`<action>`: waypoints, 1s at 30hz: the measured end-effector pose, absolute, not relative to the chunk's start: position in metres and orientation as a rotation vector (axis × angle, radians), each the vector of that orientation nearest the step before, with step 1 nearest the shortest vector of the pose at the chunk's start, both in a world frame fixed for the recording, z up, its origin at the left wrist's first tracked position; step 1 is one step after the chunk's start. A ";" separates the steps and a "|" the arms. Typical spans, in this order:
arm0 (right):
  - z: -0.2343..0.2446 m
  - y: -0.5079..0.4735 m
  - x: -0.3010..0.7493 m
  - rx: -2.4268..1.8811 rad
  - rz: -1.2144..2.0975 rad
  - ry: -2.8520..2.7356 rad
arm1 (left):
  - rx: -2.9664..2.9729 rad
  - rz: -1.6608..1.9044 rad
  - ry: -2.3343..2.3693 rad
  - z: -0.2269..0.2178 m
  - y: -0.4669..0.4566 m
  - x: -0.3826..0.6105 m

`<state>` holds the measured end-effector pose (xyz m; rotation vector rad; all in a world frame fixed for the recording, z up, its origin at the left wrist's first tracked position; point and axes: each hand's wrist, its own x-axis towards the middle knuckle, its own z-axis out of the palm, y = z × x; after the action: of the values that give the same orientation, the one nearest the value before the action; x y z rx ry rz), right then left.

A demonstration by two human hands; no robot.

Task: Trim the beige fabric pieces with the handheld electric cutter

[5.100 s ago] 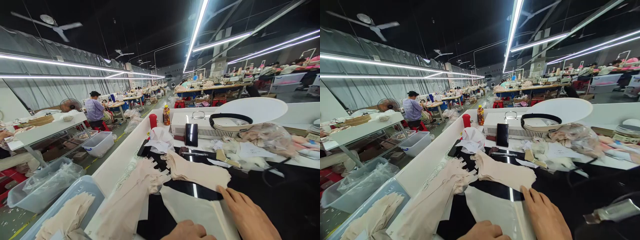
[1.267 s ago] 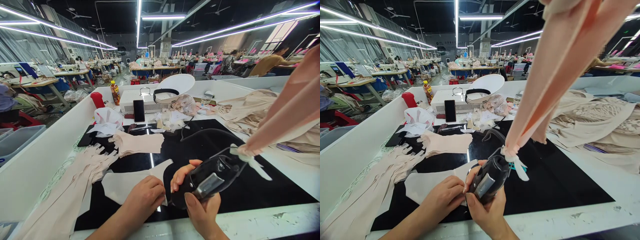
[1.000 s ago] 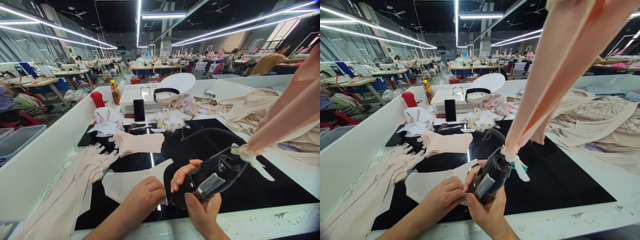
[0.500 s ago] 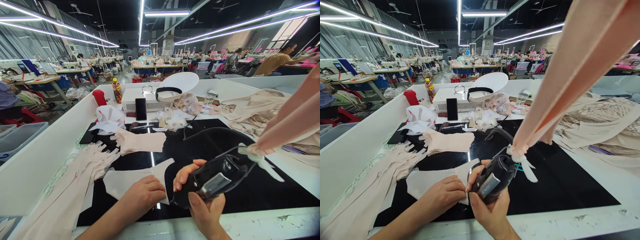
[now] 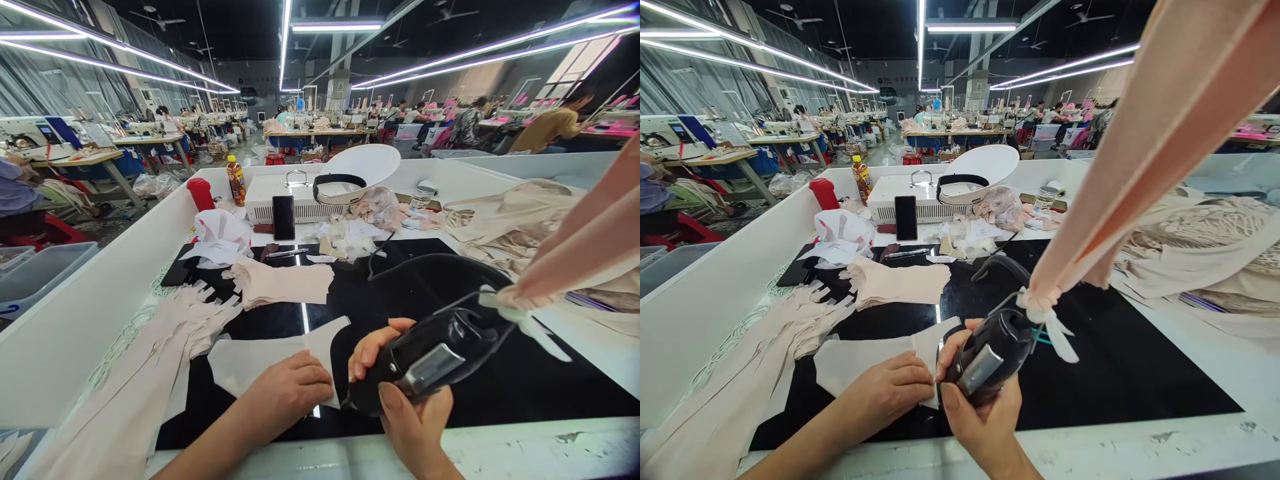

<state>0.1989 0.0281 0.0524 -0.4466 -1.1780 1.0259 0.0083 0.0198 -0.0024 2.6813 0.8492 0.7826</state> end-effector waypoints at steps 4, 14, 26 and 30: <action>0.053 0.028 0.200 -0.441 1.030 -1.170 | 2.705 0.782 0.844 -0.001 0.020 0.008; 0.053 0.033 0.196 -0.457 1.030 -1.155 | 2.713 0.783 0.854 -0.004 0.020 0.009; 0.052 0.033 0.195 -0.461 1.007 -1.187 | 2.708 0.823 0.835 -0.004 0.020 0.009; 0.053 0.032 0.195 -0.477 1.012 -1.190 | 2.711 0.817 0.829 -0.006 0.021 0.009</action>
<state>0.1951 0.0317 0.0528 -0.4768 -1.1898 1.0123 0.0085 0.0209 -0.0058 2.7110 0.8289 0.8171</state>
